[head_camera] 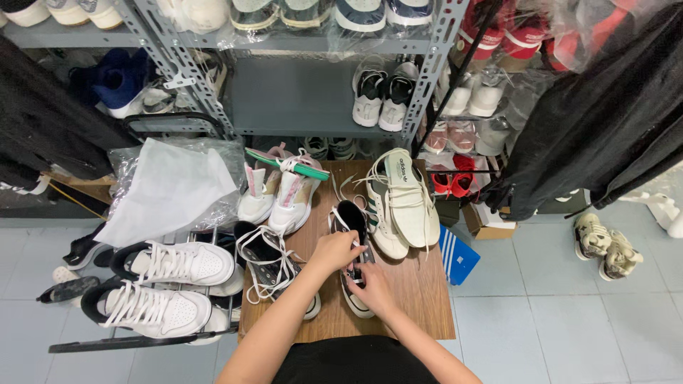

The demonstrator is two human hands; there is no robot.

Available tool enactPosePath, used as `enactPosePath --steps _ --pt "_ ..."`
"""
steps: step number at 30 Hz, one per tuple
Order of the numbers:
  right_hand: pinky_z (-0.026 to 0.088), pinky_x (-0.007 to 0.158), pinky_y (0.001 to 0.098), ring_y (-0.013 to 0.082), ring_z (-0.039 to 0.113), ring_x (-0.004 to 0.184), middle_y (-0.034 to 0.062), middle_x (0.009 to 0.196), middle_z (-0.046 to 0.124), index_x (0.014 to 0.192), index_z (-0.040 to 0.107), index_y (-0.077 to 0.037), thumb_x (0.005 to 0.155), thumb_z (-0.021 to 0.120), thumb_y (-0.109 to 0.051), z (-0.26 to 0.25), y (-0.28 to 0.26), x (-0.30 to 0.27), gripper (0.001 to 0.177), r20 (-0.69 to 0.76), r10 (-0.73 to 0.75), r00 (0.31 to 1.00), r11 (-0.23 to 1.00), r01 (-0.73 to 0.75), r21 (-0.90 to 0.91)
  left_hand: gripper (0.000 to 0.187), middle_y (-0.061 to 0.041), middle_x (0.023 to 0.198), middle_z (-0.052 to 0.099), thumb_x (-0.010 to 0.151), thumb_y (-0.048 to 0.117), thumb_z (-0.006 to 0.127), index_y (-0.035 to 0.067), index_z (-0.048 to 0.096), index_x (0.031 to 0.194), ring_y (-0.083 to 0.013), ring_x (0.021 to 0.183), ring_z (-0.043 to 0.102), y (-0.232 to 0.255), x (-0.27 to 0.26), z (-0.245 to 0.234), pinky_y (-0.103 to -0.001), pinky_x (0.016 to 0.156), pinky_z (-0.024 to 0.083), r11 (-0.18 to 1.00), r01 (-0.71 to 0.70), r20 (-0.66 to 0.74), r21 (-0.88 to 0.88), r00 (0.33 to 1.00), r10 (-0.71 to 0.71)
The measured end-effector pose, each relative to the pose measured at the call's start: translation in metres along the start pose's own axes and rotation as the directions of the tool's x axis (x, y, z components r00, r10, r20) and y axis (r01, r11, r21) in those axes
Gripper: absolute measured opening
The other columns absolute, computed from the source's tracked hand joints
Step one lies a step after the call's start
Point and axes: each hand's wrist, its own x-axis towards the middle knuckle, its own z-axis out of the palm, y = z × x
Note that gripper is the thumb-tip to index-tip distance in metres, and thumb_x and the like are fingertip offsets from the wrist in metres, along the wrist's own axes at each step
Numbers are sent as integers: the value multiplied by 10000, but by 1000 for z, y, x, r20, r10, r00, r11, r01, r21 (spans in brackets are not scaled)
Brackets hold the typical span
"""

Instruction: The person laces a black high-top sneaker by threading a white lace through the eyelets one by one.

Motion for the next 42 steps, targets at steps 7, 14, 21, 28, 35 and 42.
enactPosePath --steps 7,14,21,28,35,42 --pt "477 731 334 189 551 817 77 849 560 825 615 -13 814 746 -136 32 36 8 180 53 75 996 936 -89 342 397 19 594 704 985 497 576 126 653 866 -145 584 719 -3 -29 -38 -341 597 548 987 139 109 -74 985 -131" --pt "452 981 322 171 605 999 34 952 678 929 734 -93 863 719 -240 -78 9 11 162 212 117 970 417 -242 876 290 -14 581 612 932 380 663 115 693 1047 -126 495 602 -96 -100 -104 -292 475 478 708 270 -6 -652 932 -362" --pt "456 1076 475 229 614 993 58 962 630 933 606 -94 1035 651 -192 -220 -7 31 149 -212 -17 977 263 208 942 282 -36 576 546 1011 292 606 18 673 999 -131 489 538 -172 -196 -179 -265 491 433 673 2 -400 -740 803 -442" --pt "526 903 491 284 617 1066 168 1187 617 1282 520 8 927 683 -191 -266 10 47 438 -430 132 893 948 14 319 425 -98 777 743 1027 325 656 28 496 1286 -226 720 676 -133 -220 -185 -362 687 458 812 441 -742 -382 377 -554" --pt "526 926 438 333 654 1047 177 1121 667 1177 670 -42 790 825 -194 -166 21 29 444 -15 53 998 965 -55 -256 217 -43 925 746 894 272 755 204 693 1090 -210 806 712 -65 -151 -85 -396 751 530 788 526 -383 -320 688 -616" --pt "415 900 455 297 561 1106 86 1073 676 1082 679 -72 733 767 -112 -71 22 27 362 299 -190 935 874 300 -381 388 -76 1141 665 886 292 750 128 626 1214 -236 996 701 -3 -96 34 -374 826 561 979 85 -211 -186 970 -124"
